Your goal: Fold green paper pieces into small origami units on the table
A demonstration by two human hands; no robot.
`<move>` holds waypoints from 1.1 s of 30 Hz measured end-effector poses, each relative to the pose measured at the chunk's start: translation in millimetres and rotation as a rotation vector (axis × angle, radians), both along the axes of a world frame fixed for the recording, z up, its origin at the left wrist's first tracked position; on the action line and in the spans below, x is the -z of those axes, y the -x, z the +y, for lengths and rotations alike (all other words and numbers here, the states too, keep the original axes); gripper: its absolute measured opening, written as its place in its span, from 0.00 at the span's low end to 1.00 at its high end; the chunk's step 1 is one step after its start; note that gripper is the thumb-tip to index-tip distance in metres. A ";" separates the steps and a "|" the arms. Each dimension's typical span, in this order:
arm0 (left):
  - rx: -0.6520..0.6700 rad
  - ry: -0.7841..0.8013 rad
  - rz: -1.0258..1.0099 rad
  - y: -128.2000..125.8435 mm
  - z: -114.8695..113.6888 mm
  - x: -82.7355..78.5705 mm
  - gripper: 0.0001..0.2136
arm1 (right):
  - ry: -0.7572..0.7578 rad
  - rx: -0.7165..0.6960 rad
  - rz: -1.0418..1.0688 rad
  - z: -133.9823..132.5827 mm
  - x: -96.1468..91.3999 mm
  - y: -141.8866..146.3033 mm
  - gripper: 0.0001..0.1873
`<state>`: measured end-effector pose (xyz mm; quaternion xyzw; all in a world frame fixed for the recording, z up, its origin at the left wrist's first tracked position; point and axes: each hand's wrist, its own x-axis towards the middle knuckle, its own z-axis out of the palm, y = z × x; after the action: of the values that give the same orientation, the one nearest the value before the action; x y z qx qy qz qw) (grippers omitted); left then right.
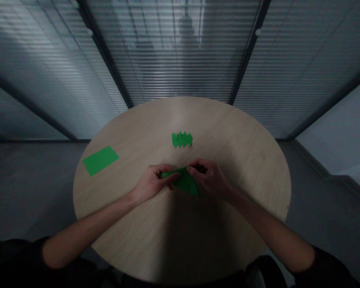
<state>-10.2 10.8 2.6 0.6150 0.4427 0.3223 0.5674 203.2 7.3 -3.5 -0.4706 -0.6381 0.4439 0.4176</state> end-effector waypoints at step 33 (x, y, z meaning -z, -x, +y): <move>0.264 -1.034 0.807 -11.7 -43.0 24.6 0.18 | -0.229 0.070 -0.463 15.5 23.7 7.6 0.09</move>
<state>1.5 -32.1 -22.0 0.9291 0.3298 0.1657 0.0240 195.6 22.7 -27.1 -0.5312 -0.7460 0.2345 0.3260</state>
